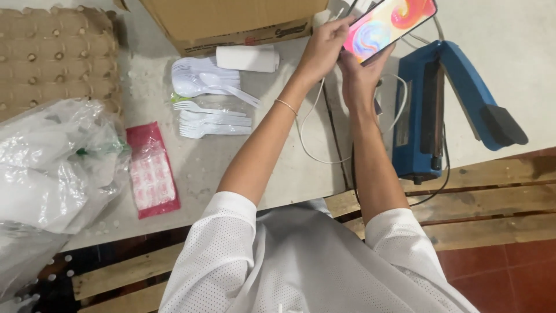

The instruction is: Sealing small plastic bags using a heat sealer and organizing/folding packets on a table.

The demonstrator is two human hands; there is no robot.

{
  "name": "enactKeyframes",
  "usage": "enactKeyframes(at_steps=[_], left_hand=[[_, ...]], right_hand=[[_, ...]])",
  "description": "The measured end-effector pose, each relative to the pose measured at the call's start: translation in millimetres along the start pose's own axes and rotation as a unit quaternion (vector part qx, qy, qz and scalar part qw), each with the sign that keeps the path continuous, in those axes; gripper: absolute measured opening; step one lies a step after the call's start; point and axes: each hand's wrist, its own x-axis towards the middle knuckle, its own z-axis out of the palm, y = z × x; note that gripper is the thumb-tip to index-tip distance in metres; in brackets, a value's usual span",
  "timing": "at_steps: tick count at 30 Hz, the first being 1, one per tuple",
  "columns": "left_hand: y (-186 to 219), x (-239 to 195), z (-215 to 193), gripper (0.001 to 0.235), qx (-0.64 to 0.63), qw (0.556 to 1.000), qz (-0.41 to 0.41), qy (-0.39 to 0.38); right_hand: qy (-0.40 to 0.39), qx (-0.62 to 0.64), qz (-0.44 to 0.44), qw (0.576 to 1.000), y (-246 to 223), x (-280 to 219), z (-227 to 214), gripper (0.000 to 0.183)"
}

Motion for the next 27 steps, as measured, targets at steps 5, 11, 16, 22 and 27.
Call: enactKeyframes(at_steps=[5,11,16,22,27], left_hand=[[27.1,-43.0,-21.9,0.040,0.086,0.983,0.155,0.047],[68.4,-134.8,-83.6,0.030,0.026,0.983,0.160,0.086],[76.8,-218.9,-138.9,0.030,0.076,0.979,0.109,0.155],[60.7,-267.2,-156.4,0.031,0.073,0.967,0.085,0.228],[46.0,-252.6,-132.2,0.026,0.071,0.979,0.078,0.175]], right_hand=[[0.123,0.121,0.092,0.981,-6.5,10.0,10.8,0.082],[0.108,0.166,0.060,0.978,31.6,35.4,-29.8,0.070],[0.127,0.139,0.113,0.976,25.0,34.1,-30.1,0.060],[0.109,0.160,0.169,0.966,7.6,26.1,-10.8,0.060],[0.044,0.144,0.130,0.980,18.7,26.0,-28.8,0.047]])
